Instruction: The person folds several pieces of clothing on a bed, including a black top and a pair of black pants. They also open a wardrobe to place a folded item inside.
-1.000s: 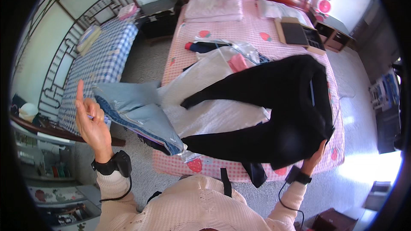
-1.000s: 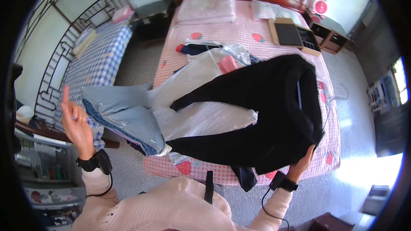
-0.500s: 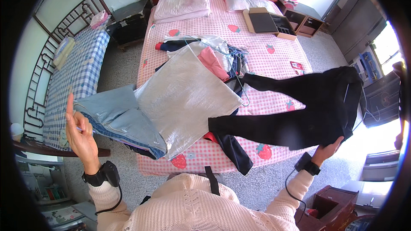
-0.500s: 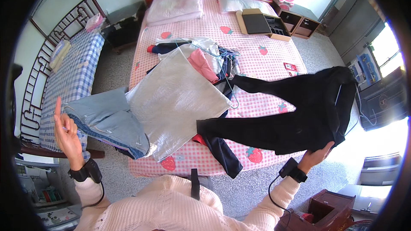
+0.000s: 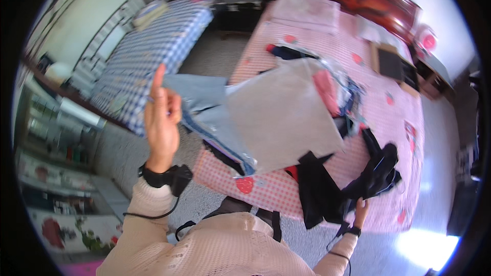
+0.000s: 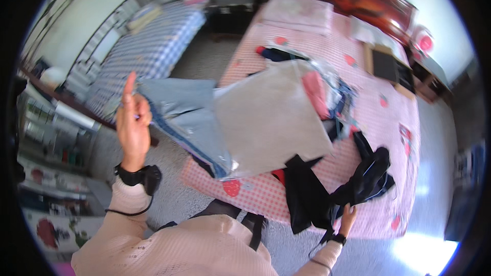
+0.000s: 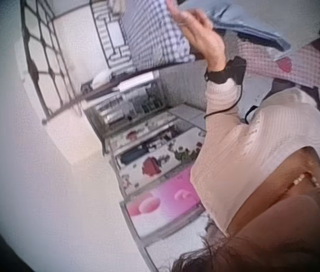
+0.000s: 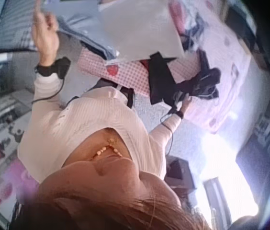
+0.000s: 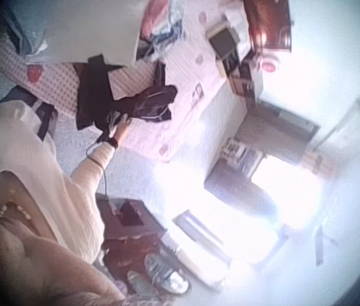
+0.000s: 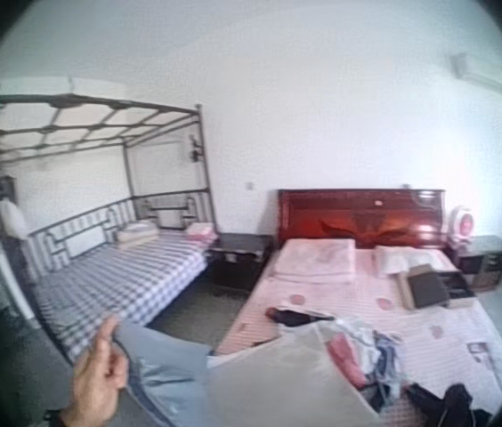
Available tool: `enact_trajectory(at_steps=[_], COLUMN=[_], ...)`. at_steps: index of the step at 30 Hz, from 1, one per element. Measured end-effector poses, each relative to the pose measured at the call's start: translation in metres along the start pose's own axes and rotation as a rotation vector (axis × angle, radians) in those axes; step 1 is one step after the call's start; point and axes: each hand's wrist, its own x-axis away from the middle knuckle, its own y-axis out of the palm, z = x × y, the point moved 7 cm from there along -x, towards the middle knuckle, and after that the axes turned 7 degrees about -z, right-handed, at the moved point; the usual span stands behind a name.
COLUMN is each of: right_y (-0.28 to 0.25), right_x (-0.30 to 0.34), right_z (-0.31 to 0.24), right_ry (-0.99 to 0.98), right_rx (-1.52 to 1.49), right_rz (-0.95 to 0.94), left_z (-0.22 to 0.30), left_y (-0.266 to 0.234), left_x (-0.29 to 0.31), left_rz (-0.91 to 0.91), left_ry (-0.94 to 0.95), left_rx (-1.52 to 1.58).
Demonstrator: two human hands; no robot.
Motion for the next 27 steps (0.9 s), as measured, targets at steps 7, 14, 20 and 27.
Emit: enact_trajectory(at_steps=[7, 14, 20, 27], right_y=[0.101, 0.223, 0.305, 0.384], right_x=[0.096, 0.375, 0.506, 0.597], right_z=[-0.307, -0.531, -0.590, -0.658], right_ry=[-0.795, -1.539, -1.659, -1.802], right_rx=[-0.106, 0.123, 0.064, -0.211], right_rz=[-0.344, -0.979, -0.902, -1.043], left_z=[0.027, 0.058, 0.085, 0.126], left_y=[-0.069, -0.176, -0.344, -0.494], left_x=[0.032, 0.078, 0.137, 0.198], left_rz=[0.279, 0.361, 0.365, 0.340], left_ry=[0.054, 0.176, 0.250, 0.289], left_rx=[0.115, 0.144, 0.098, 0.168])
